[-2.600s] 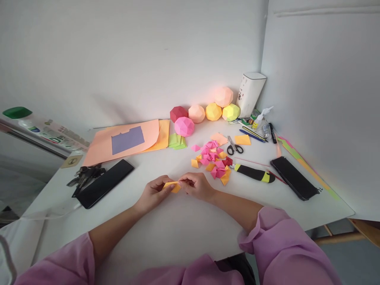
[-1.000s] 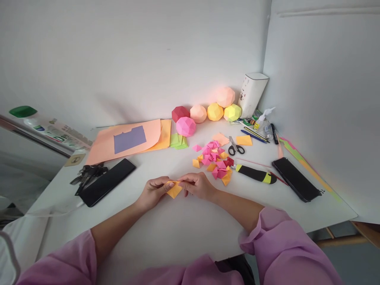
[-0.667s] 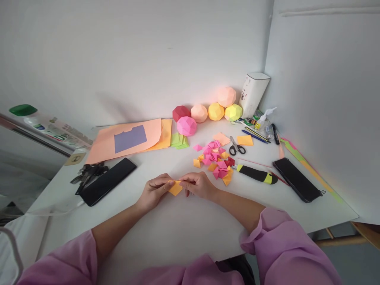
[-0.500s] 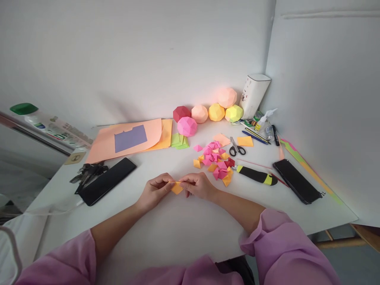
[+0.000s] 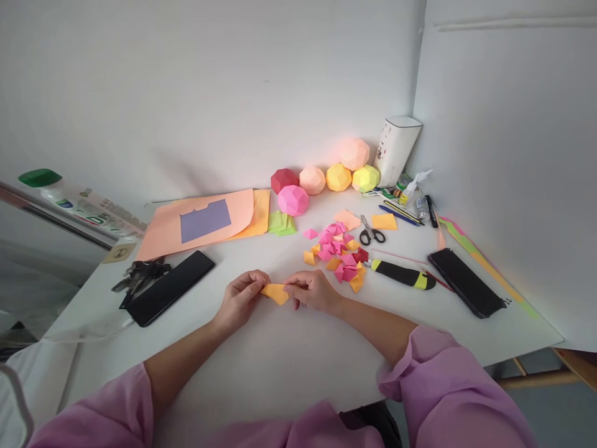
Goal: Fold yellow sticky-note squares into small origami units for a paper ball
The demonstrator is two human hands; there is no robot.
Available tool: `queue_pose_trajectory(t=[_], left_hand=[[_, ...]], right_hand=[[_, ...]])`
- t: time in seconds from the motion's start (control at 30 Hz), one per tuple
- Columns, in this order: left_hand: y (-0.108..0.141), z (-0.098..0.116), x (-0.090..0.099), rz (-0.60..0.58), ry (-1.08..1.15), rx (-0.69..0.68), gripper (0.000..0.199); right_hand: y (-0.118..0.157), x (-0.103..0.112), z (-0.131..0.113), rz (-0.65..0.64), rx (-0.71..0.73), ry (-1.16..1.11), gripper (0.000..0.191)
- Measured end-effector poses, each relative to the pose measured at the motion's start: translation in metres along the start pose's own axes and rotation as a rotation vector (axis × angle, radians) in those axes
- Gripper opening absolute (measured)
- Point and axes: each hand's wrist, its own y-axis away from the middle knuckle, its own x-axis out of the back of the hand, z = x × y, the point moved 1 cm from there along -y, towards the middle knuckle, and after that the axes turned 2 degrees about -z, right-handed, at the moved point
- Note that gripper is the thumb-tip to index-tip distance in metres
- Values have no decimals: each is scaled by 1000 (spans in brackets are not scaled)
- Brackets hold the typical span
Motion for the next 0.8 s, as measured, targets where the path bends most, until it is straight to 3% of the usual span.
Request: queue_pose_trajectory(t=[0.17,0.33,0.6,0.8], left_hand=[[2,2,-7,-136,-250,12,21],[2,-1,-8,-154,-361,-67,19],[3,4,-11,-180,-341,-82,15],[-1,-3,0,-108,-128,-20,19]], right_hand=[[0,-2,-1,-30,3,14,24],[-1,-5,-3,4,9,51,19],[0,-8,-8,61,67,121,6],[0,1,-8,173,-34,-42,7]])
